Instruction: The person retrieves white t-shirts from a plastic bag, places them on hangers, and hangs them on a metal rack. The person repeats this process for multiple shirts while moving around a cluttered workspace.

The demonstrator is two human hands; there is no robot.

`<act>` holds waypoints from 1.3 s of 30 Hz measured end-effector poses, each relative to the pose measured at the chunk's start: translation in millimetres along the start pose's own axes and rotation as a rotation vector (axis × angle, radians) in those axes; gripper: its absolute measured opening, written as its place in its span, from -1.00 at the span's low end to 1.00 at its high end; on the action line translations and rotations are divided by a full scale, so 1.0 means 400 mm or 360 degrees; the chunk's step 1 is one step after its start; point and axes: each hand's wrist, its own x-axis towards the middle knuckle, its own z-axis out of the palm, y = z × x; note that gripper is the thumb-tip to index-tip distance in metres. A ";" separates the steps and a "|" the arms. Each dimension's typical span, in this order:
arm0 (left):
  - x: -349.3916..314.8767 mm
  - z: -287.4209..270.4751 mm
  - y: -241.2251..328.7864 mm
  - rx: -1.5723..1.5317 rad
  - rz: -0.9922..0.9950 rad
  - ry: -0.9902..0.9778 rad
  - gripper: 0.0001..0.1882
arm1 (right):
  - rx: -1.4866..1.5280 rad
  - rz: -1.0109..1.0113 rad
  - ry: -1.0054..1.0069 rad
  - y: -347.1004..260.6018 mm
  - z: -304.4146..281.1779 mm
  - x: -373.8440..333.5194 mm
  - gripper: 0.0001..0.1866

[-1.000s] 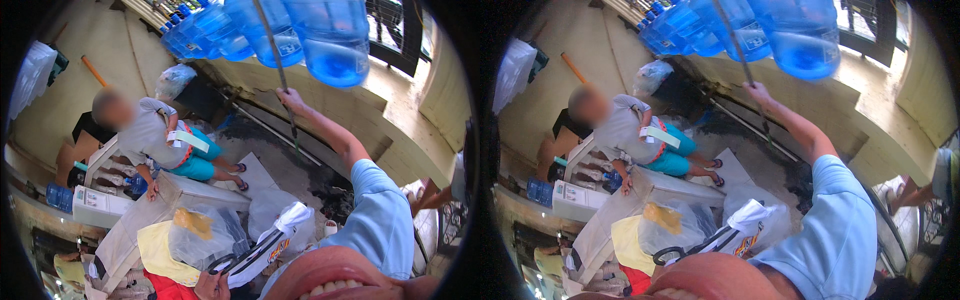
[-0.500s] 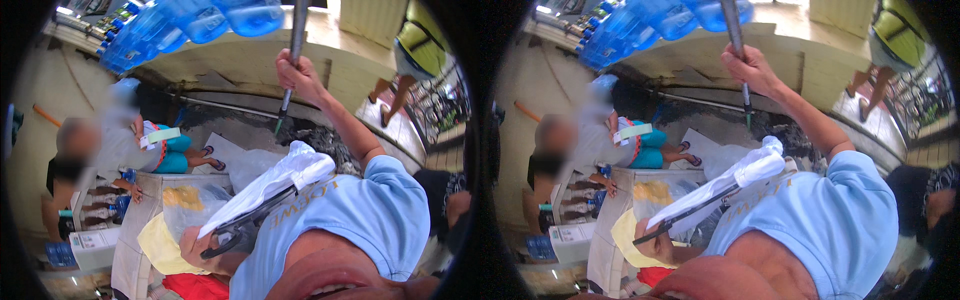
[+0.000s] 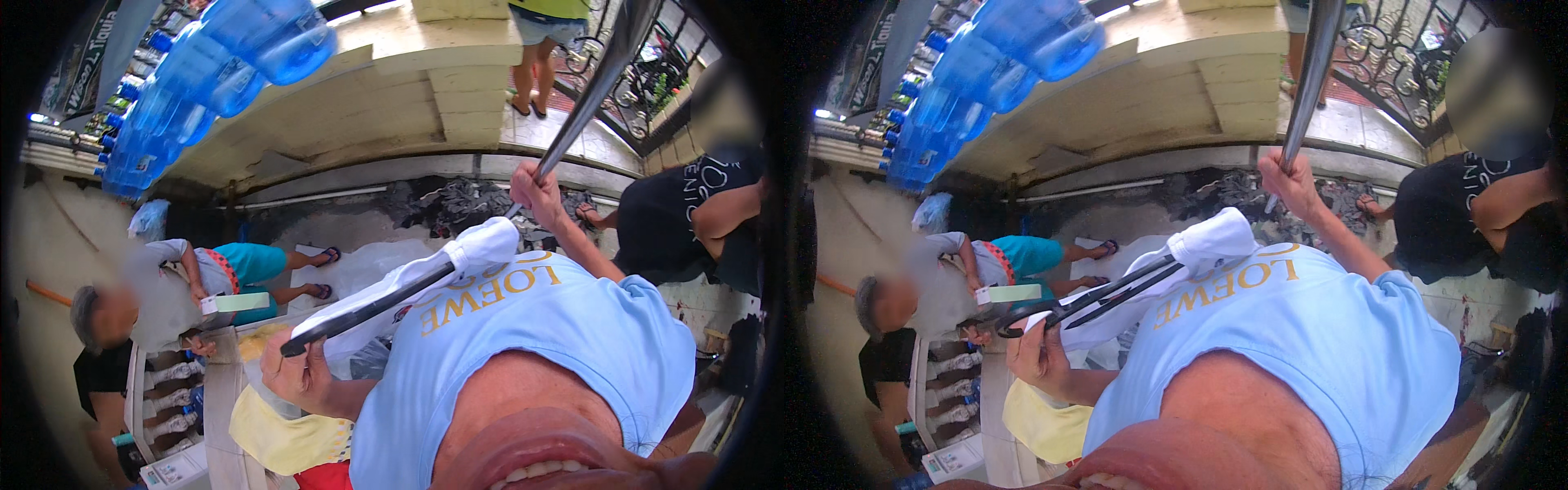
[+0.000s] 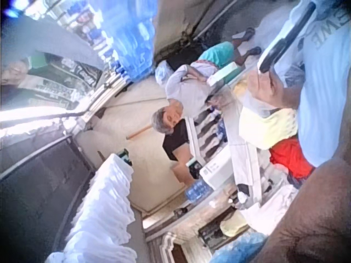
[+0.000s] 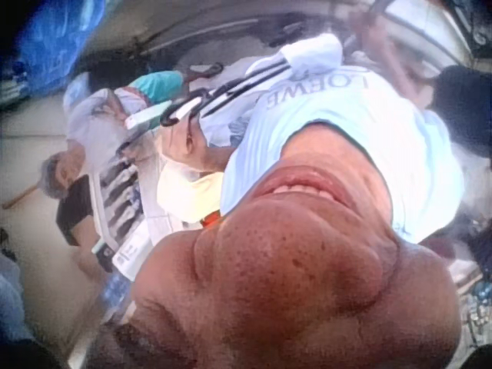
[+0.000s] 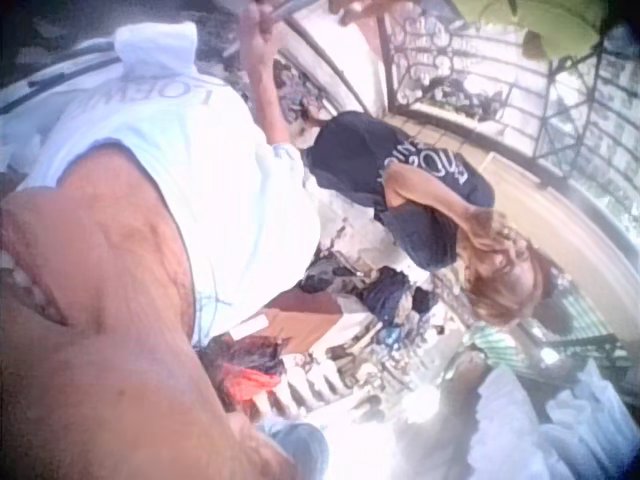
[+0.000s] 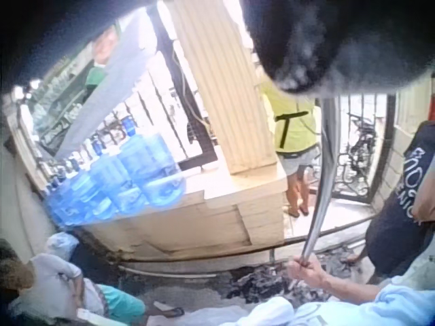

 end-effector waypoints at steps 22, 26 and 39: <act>0.052 0.142 0.250 0.0062 -0.0019 -0.0222 -0.78 | -0.0101 0.0422 -0.0576 -0.118 -0.369 -0.298 -0.62; 0.052 0.126 0.256 0.0053 -0.0085 -0.0185 -0.77 | 0.0341 0.0483 -0.0550 -0.170 -0.310 -0.262 -0.61; 0.031 0.124 0.269 0.0134 -0.0233 -0.0014 -0.69 | 0.0115 0.0402 -0.0765 -0.276 -0.345 -0.139 -0.59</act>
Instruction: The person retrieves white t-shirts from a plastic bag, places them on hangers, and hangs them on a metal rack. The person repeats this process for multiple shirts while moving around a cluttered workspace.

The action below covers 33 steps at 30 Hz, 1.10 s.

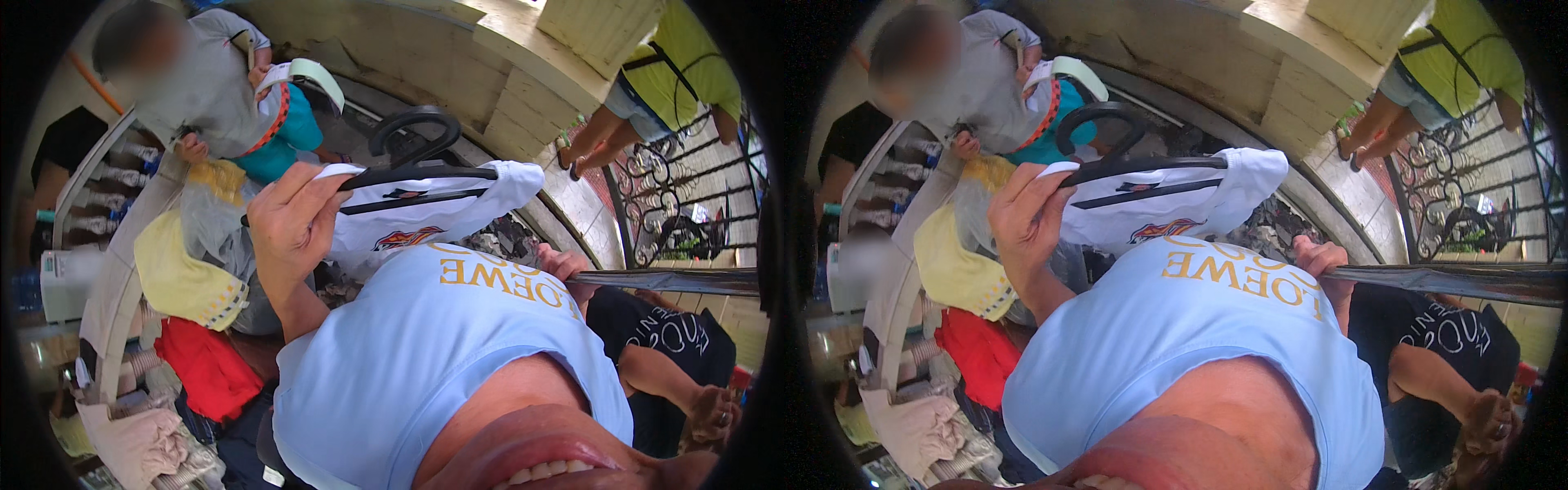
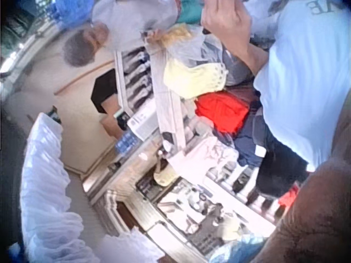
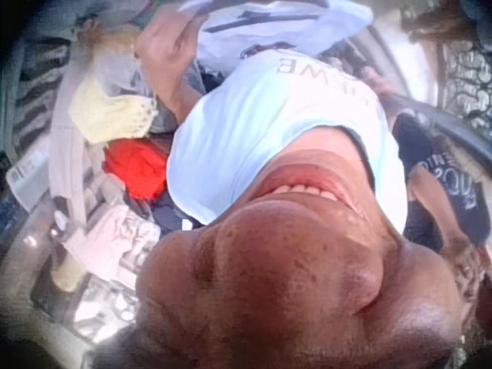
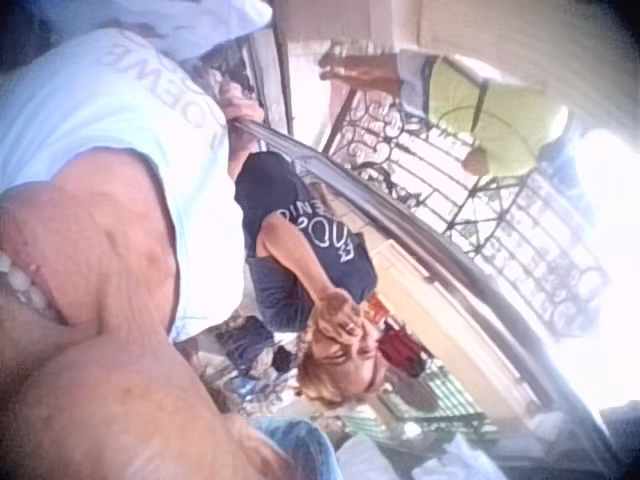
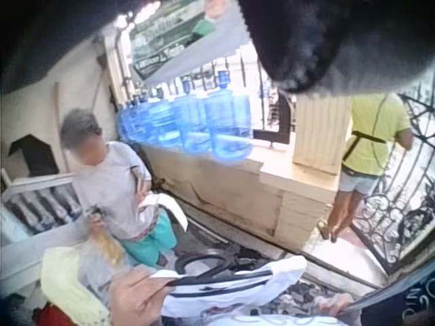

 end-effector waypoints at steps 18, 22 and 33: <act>0.003 0.001 -0.045 0.0035 -0.0046 -0.0072 -0.71 | 0.0156 0.0224 -0.0287 0.098 0.101 0.133 -0.57; 0.013 0.004 -0.055 0.0032 -0.0038 -0.0099 -0.72 | 0.0162 0.0283 -0.0295 0.105 0.118 0.149 -0.56; 0.064 0.027 -0.117 0.0089 0.0228 -0.0072 -0.71 | -0.1002 -0.0433 0.0103 -0.040 0.145 0.241 -0.53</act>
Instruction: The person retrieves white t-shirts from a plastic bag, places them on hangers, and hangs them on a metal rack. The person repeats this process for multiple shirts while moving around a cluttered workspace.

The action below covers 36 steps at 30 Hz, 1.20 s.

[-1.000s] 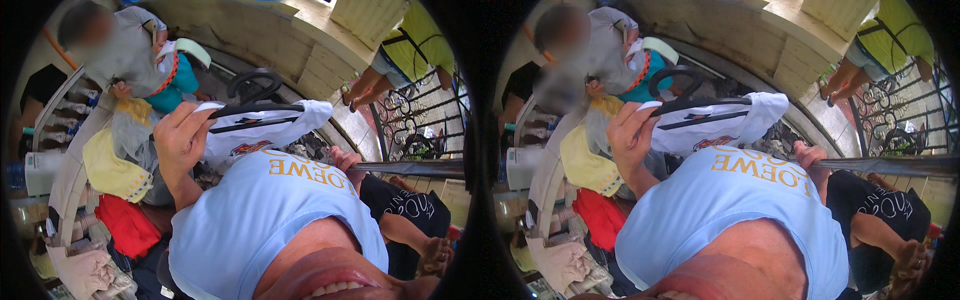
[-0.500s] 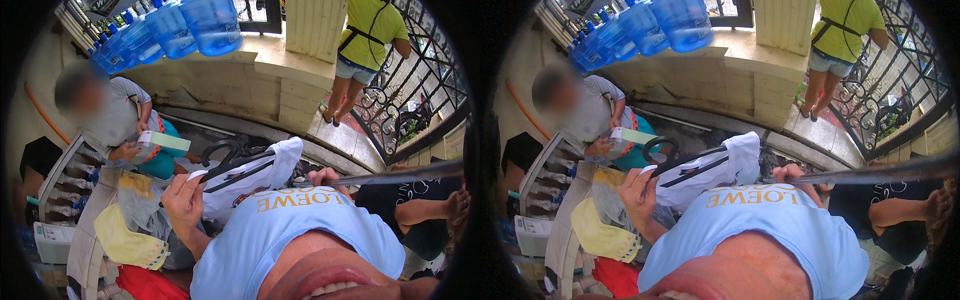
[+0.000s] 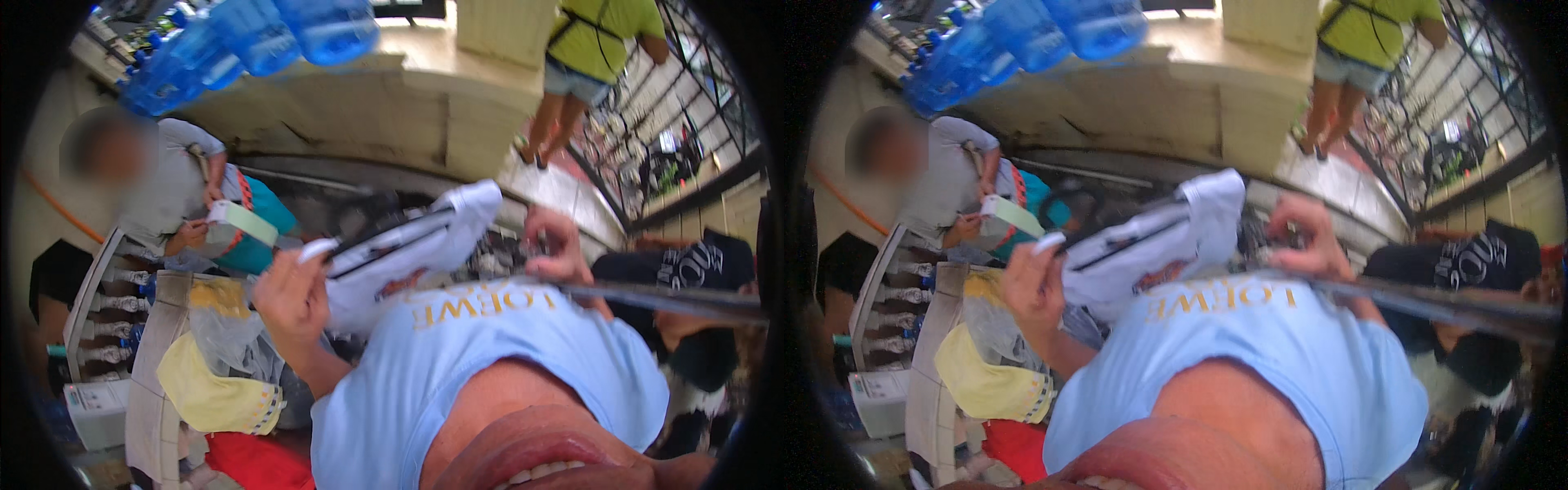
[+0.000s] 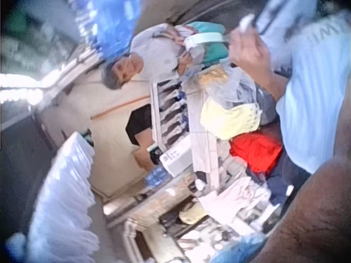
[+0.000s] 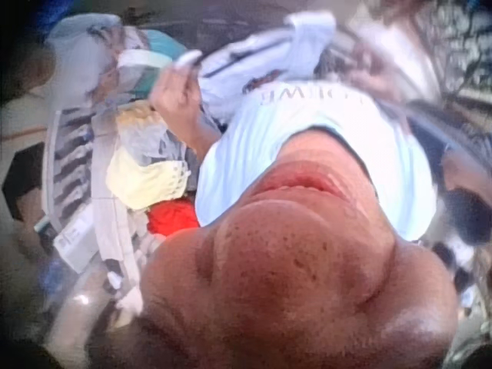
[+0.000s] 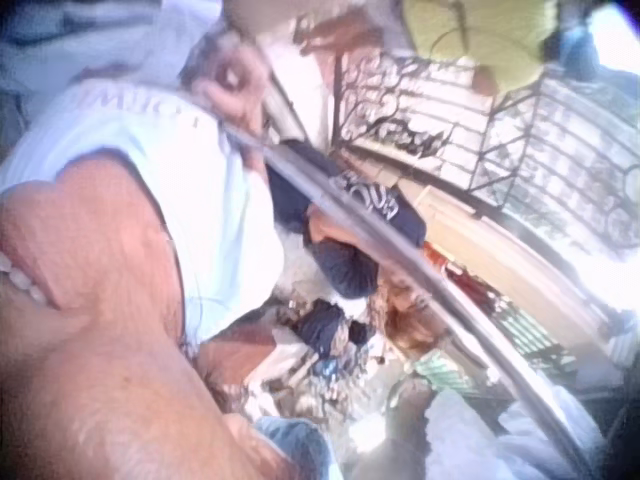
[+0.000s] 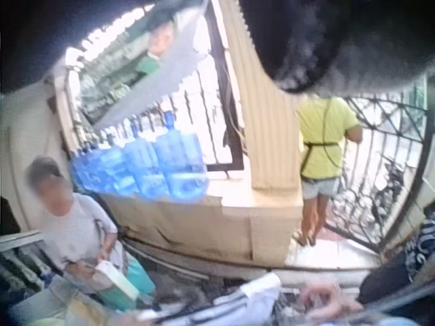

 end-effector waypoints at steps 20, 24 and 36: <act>0.079 0.024 -0.006 -0.0115 0.0063 -0.0006 -0.76 | 0.0898 0.0436 0.0483 0.038 0.118 0.082 -0.47; 0.077 0.028 0.008 -0.0140 0.0077 0.0009 -0.77 | 0.0915 0.0387 0.0377 0.002 0.088 0.086 -0.45; 0.036 0.012 0.039 -0.0190 0.0081 -0.0017 -0.77 | 0.0998 0.0465 0.0402 -0.012 0.100 0.079 -0.52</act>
